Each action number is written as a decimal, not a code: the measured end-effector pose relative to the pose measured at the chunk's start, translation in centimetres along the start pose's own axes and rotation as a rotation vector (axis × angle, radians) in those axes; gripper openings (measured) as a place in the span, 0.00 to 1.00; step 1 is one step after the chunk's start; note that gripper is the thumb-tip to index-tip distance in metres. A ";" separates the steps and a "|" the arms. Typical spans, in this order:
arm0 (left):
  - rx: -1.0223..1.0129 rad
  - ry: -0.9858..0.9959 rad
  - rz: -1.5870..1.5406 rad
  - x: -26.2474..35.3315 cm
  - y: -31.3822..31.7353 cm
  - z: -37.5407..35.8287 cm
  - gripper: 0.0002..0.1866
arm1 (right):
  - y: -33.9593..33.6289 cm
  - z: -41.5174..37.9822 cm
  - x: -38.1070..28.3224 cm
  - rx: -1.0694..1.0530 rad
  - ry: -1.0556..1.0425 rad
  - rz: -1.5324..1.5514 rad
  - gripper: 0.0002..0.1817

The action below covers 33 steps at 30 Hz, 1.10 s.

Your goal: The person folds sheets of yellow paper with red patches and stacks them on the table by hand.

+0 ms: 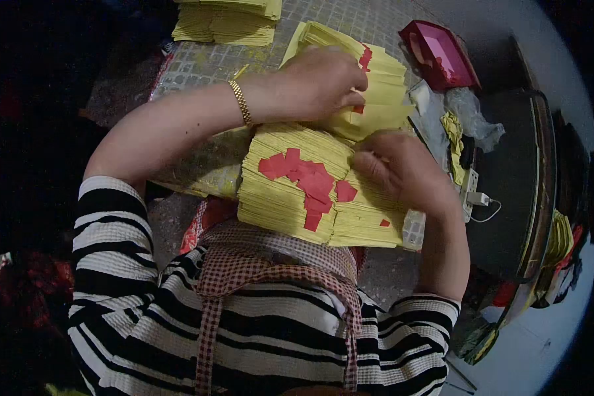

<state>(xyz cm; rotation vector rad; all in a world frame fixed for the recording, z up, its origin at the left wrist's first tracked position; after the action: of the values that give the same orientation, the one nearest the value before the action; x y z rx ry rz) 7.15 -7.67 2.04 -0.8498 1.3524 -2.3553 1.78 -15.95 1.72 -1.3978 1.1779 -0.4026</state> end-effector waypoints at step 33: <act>-0.393 -0.245 -0.582 0.6 3.1 -2.5 0.07 | -1.0 -5.7 -3.7 0.584 -0.508 -0.302 0.14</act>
<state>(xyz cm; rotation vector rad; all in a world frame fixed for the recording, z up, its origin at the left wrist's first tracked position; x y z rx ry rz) 5.00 -7.91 -1.39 -1.7922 1.6518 -2.2739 -3.98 -16.28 5.44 -1.0650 0.3836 -0.5140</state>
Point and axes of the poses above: each hand's wrist, its own z-axis towards the middle knuckle, its own y-axis out of the palm, x = y × z, the point moved 9 cm from there along z, towards the middle knuckle, and after that the axes turned 1 degree about y, right-handed, at the moved point
